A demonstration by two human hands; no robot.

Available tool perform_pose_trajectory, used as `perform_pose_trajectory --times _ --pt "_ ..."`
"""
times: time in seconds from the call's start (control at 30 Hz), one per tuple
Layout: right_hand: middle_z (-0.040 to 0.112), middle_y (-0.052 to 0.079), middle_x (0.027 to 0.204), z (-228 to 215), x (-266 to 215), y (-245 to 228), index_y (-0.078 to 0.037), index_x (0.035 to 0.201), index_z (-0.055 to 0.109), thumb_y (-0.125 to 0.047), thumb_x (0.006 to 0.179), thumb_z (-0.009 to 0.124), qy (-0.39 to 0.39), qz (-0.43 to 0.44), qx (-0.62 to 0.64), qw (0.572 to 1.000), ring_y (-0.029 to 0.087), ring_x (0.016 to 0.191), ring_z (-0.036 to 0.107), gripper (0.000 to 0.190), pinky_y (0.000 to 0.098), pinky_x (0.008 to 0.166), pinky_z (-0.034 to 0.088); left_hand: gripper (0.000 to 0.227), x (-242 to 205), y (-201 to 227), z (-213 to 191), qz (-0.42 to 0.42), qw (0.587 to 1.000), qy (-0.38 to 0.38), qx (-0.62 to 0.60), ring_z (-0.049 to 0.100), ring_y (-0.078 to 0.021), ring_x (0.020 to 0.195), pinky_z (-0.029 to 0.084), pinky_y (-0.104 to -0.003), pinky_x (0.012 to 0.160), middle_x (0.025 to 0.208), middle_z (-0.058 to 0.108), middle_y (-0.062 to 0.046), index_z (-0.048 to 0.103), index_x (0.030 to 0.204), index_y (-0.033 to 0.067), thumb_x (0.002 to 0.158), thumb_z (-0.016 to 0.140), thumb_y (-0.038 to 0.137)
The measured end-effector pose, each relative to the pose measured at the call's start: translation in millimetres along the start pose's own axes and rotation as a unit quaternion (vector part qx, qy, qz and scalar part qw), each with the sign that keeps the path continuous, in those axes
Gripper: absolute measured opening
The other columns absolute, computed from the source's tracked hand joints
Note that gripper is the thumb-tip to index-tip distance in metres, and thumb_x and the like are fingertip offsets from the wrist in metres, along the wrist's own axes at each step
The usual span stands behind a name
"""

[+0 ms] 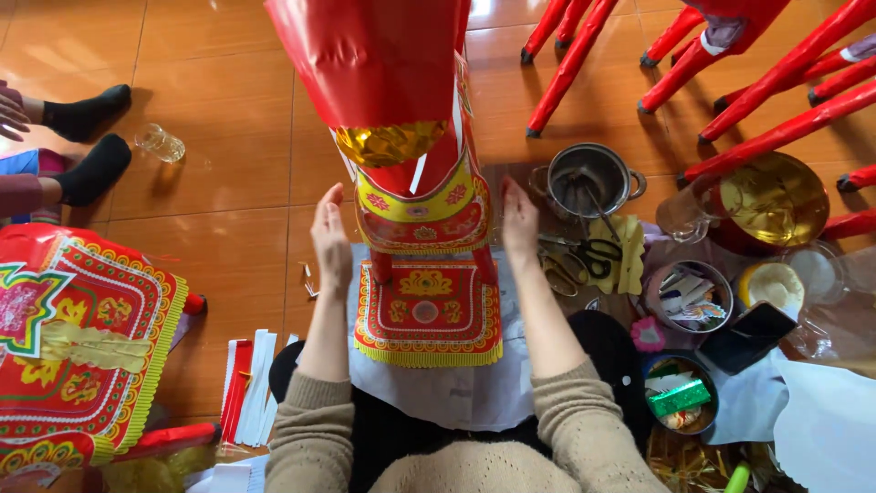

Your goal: Decorating a paper horse model by cutting and gluing decorative paper

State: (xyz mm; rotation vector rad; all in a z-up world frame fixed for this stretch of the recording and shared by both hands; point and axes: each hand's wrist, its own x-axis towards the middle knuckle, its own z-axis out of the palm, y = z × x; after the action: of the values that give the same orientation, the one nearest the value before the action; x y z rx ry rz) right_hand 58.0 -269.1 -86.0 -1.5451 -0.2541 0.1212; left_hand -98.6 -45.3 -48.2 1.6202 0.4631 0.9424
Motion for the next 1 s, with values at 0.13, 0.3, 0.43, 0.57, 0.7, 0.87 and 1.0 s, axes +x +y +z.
perform_pose_trajectory --times 0.13,0.3,0.43,0.57,0.7,0.87,1.0 --pt "0.017 0.021 0.160 28.6 -14.9 -69.7 -0.010 0.156 0.020 -0.065 0.101 0.018 -0.099 -0.123 0.026 0.987 0.040 0.147 0.015 0.077 0.0561 0.119 0.007 0.073 -15.0 27.8 20.4 -0.055 0.995 -0.082 -0.020 0.020 -0.0442 0.143 0.014 -0.057 0.117 0.155 0.023 -0.028 0.023 0.153 0.0035 0.103 0.017 0.055" --pt "0.022 0.018 0.159 52.8 -27.8 -73.8 -0.009 0.155 0.020 -0.056 0.104 0.016 -0.136 -0.159 0.031 0.977 0.034 0.148 0.017 0.070 0.0489 0.122 0.009 0.077 -11.5 -15.3 25.9 -0.127 0.984 -0.099 -0.070 0.069 -0.0271 0.078 0.063 -0.038 0.067 0.110 0.055 -0.024 0.022 0.153 0.0077 0.100 0.013 0.062" --pt "0.017 0.017 0.160 39.6 -32.9 -14.2 -0.009 0.157 0.015 -0.052 0.106 0.010 -0.146 -0.110 -0.007 0.983 0.033 0.148 0.013 0.067 0.0462 0.121 0.007 0.068 -17.7 -14.3 29.6 -0.136 0.985 -0.082 -0.075 0.056 -0.0328 0.118 0.047 -0.050 0.100 0.134 0.049 -0.025 0.035 0.152 0.0125 0.103 0.016 0.056" --pt "0.024 0.019 0.157 20.3 -50.9 28.7 -0.010 0.155 0.024 -0.053 0.104 0.010 -0.157 -0.027 0.024 0.987 0.035 0.145 0.020 0.068 0.0498 0.120 0.013 0.067 -21.1 -21.3 20.2 -0.178 0.975 -0.090 -0.095 0.064 -0.0329 0.102 0.058 -0.047 0.083 0.123 0.055 -0.024 0.038 0.150 0.0133 0.104 0.016 0.056" --pt "0.024 0.027 0.155 2.8 -36.8 38.5 -0.003 0.153 0.025 -0.045 0.106 0.013 -0.112 -0.058 -0.098 0.987 0.043 0.143 0.019 0.064 0.0531 0.119 0.013 0.067 -26.0 -9.7 13.2 -0.187 0.979 -0.079 -0.033 0.035 -0.0385 0.138 0.026 -0.051 0.115 0.149 0.038 -0.024 0.040 0.149 0.0124 0.102 0.019 0.055" --pt "0.018 0.018 0.160 32.3 -38.0 -46.2 -0.010 0.156 0.018 -0.054 0.104 0.012 -0.116 -0.117 -0.053 0.985 0.033 0.148 0.014 0.069 0.0463 0.121 0.010 0.075 -32.9 -33.3 0.0 -0.183 0.975 -0.113 -0.047 0.017 -0.0500 0.142 0.013 -0.057 0.118 0.155 0.022 -0.028 0.030 0.153 0.0079 0.101 0.018 0.060" --pt "0.021 0.019 0.159 37.6 -53.1 -30.3 -0.010 0.155 0.022 -0.056 0.102 0.007 -0.114 -0.028 -0.054 0.992 0.035 0.147 0.016 0.072 0.0484 0.120 0.010 0.073 -35.4 -27.7 -7.4 -0.204 0.965 -0.163 -0.034 0.019 -0.0480 0.142 0.014 -0.057 0.118 0.155 0.023 -0.028 0.030 0.153 0.0075 0.101 0.018 0.058"
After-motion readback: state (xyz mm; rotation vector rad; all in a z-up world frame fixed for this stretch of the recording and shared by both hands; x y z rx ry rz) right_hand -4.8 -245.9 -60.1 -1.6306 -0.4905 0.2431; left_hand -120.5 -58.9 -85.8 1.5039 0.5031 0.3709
